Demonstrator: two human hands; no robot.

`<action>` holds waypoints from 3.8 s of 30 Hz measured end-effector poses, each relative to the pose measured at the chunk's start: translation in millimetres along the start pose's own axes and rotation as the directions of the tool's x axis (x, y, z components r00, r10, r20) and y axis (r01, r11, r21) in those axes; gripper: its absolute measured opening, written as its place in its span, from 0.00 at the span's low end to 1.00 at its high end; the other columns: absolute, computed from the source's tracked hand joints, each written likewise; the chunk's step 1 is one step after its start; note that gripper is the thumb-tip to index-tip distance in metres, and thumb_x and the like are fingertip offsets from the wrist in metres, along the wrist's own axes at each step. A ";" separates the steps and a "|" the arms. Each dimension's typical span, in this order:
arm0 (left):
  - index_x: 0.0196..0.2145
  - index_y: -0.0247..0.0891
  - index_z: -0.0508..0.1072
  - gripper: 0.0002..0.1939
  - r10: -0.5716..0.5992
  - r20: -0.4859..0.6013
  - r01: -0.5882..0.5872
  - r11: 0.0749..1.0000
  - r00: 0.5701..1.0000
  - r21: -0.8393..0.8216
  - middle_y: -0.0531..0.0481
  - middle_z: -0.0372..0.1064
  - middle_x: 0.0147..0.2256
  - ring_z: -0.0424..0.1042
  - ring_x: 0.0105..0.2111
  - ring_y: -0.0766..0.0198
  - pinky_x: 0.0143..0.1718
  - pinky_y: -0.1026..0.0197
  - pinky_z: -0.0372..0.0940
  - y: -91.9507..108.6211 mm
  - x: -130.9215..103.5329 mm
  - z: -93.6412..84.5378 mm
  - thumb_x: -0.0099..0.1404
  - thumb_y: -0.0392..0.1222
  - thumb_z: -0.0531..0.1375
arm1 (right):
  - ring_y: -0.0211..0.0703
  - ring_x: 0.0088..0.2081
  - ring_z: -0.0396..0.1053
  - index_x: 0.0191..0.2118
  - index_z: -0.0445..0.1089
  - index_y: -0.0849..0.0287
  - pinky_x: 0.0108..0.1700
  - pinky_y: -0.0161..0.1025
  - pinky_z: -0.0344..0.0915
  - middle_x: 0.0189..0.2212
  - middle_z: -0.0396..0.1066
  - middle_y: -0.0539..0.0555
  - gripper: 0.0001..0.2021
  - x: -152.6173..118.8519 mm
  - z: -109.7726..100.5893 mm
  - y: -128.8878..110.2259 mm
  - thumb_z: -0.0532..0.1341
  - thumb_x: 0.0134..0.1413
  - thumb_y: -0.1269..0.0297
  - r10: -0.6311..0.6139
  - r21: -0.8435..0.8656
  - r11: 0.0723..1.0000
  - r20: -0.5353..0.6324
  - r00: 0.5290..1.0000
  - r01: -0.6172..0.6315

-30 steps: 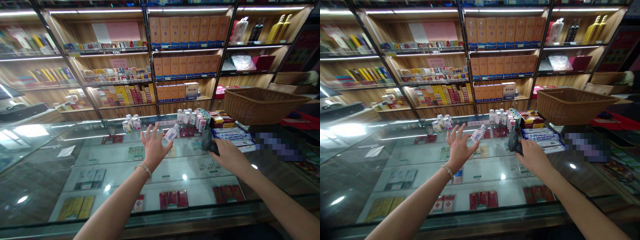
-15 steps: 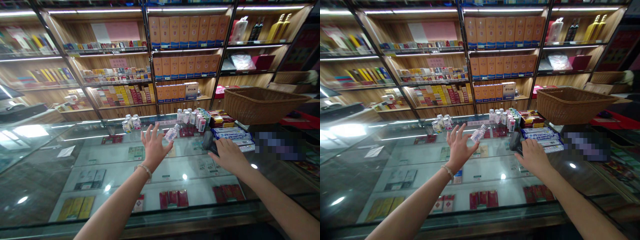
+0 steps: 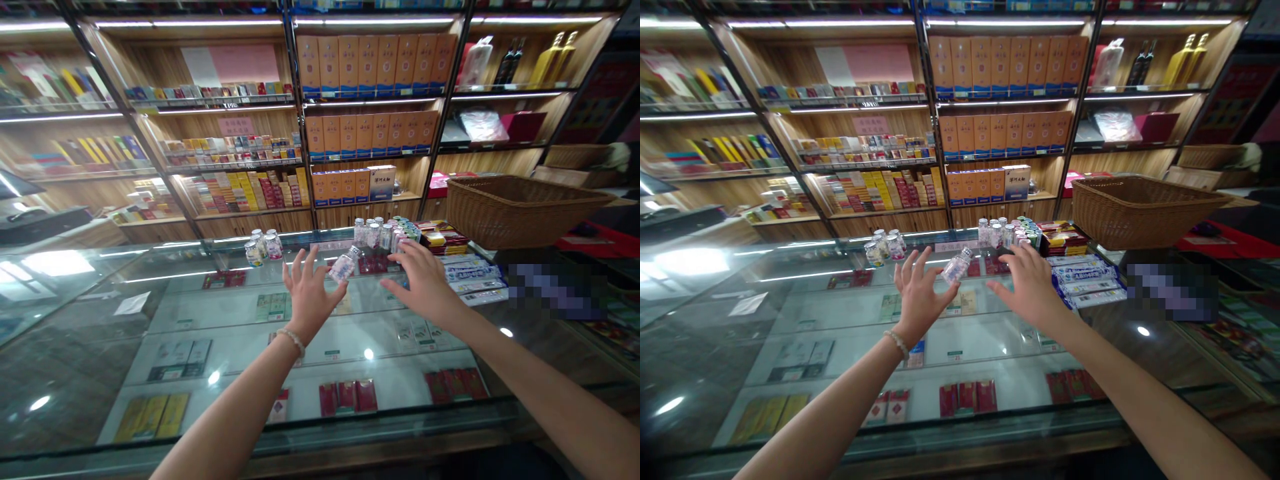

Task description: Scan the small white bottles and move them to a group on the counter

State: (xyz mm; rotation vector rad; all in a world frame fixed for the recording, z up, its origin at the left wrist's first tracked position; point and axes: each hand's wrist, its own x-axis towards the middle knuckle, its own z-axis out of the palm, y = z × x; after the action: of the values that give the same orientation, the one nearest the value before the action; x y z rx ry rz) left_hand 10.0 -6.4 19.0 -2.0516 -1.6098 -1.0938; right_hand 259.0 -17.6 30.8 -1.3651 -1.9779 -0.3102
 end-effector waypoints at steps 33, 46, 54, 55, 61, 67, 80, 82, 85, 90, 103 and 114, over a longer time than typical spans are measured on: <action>0.46 0.46 0.80 0.15 0.024 0.175 -0.014 0.998 0.984 -0.061 0.42 0.56 0.69 0.50 0.70 0.40 0.68 0.28 0.44 -2.2 -6.6 12.1 0.62 0.50 0.67 | 0.59 0.67 0.55 0.45 0.77 0.54 0.67 0.63 0.51 0.64 0.65 0.61 0.16 29.4 92.1 -16.2 0.65 0.56 0.50 0.200 0.492 0.842 0.095 0.975 -0.221; 0.38 0.49 0.82 0.07 -0.030 0.221 0.052 0.994 0.975 -0.097 0.44 0.60 0.67 0.51 0.69 0.40 0.66 0.24 0.43 -9.8 -0.4 8.6 0.64 0.49 0.66 | 0.55 0.70 0.49 0.48 0.77 0.50 0.69 0.62 0.47 0.67 0.62 0.57 0.18 22.9 88.8 -14.0 0.61 0.62 0.46 0.104 0.541 0.824 0.145 0.984 -0.166; 0.50 0.49 0.78 0.19 -0.032 0.227 0.052 0.995 0.973 -0.085 0.41 0.58 0.68 0.53 0.69 0.39 0.66 0.24 0.45 -10.4 -0.4 11.1 0.61 0.51 0.68 | 0.54 0.71 0.48 0.50 0.78 0.48 0.70 0.62 0.45 0.68 0.61 0.56 0.20 21.7 90.9 -12.8 0.59 0.63 0.44 0.094 0.580 0.796 0.167 0.981 -0.175; 0.50 0.49 0.78 0.19 -0.033 0.234 0.055 0.994 0.972 -0.089 0.41 0.57 0.68 0.52 0.69 0.39 0.66 0.25 0.45 -10.3 -0.2 11.0 0.61 0.51 0.68 | 0.54 0.71 0.48 0.51 0.78 0.48 0.71 0.62 0.45 0.68 0.60 0.56 0.20 21.7 90.8 -12.7 0.58 0.63 0.43 0.092 0.582 0.794 0.174 0.980 -0.178; 0.49 0.49 0.78 0.18 -0.038 0.213 0.069 0.987 0.976 -0.142 0.42 0.57 0.69 0.51 0.70 0.42 0.66 0.26 0.45 -10.9 1.2 9.4 0.61 0.50 0.69 | 0.56 0.71 0.49 0.53 0.77 0.49 0.70 0.64 0.45 0.68 0.61 0.58 0.20 22.4 88.2 -13.4 0.60 0.63 0.46 0.098 0.574 0.792 0.217 0.971 -0.208; 0.48 0.46 0.76 0.17 -0.029 0.212 0.067 0.983 0.977 -0.173 0.43 0.56 0.69 0.50 0.70 0.43 0.67 0.28 0.44 -10.1 0.4 8.9 0.61 0.49 0.69 | 0.56 0.70 0.52 0.51 0.78 0.49 0.70 0.61 0.48 0.66 0.63 0.58 0.18 21.9 85.2 -19.8 0.64 0.60 0.49 0.149 0.558 0.794 0.203 0.968 -0.239; 0.42 0.45 0.76 0.16 -0.072 0.180 0.104 0.979 0.981 -0.175 0.44 0.59 0.68 0.52 0.69 0.42 0.68 0.28 0.44 -7.7 1.5 6.5 0.59 0.50 0.70 | 0.56 0.67 0.57 0.44 0.80 0.51 0.68 0.59 0.51 0.64 0.66 0.60 0.18 19.1 77.8 -29.1 0.65 0.58 0.45 0.180 0.581 0.786 0.113 0.977 -0.211; 0.43 0.46 0.76 0.15 -0.079 0.173 0.109 0.979 0.982 -0.172 0.45 0.59 0.68 0.52 0.69 0.42 0.68 0.28 0.44 -7.4 1.2 6.0 0.60 0.50 0.70 | 0.56 0.68 0.56 0.45 0.81 0.50 0.68 0.59 0.50 0.65 0.65 0.59 0.19 18.3 78.6 -31.2 0.64 0.58 0.44 0.180 0.580 0.787 0.111 0.977 -0.210; 0.44 0.46 0.77 0.14 -0.082 0.171 0.112 0.979 0.982 -0.168 0.45 0.59 0.68 0.52 0.69 0.42 0.68 0.28 0.44 -6.8 0.9 6.2 0.61 0.49 0.69 | 0.57 0.68 0.54 0.45 0.81 0.50 0.69 0.61 0.50 0.66 0.64 0.58 0.20 17.4 78.1 -34.7 0.65 0.56 0.42 0.183 0.567 0.796 0.109 0.977 -0.212; 0.46 0.47 0.78 0.16 -0.043 0.185 0.077 0.980 0.982 -0.183 0.44 0.58 0.68 0.52 0.69 0.43 0.68 0.29 0.44 -6.8 1.0 7.3 0.61 0.49 0.69 | 0.57 0.68 0.53 0.42 0.82 0.51 0.68 0.61 0.51 0.65 0.65 0.59 0.19 19.3 75.3 -33.1 0.65 0.57 0.43 0.204 0.525 0.821 0.098 0.974 -0.225; 0.39 0.49 0.83 0.06 -0.070 0.155 0.099 0.978 0.985 -0.186 0.46 0.60 0.68 0.53 0.69 0.43 0.68 0.28 0.43 -10.7 0.4 6.1 0.63 0.46 0.68 | 0.58 0.69 0.52 0.42 0.82 0.50 0.68 0.63 0.50 0.66 0.64 0.57 0.13 20.6 73.9 -31.7 0.64 0.60 0.51 0.213 0.438 0.862 0.146 0.966 -0.256; 0.38 0.48 0.83 0.06 -0.097 0.173 0.110 0.991 0.980 -0.071 0.46 0.59 0.68 0.49 0.70 0.41 0.68 0.27 0.39 -23.8 11.7 -7.5 0.64 0.47 0.67 | 0.57 0.68 0.52 0.43 0.82 0.50 0.66 0.62 0.50 0.66 0.64 0.56 0.10 32.0 83.5 -60.0 0.63 0.63 0.57 0.233 0.391 0.880 0.142 0.962 -0.271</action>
State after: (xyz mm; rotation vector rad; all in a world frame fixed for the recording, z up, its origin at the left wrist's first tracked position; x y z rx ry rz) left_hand -13.9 4.3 27.5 -2.1867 -1.8001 -1.0584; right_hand 165.0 26.9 2.9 -1.3528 -1.7769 0.2807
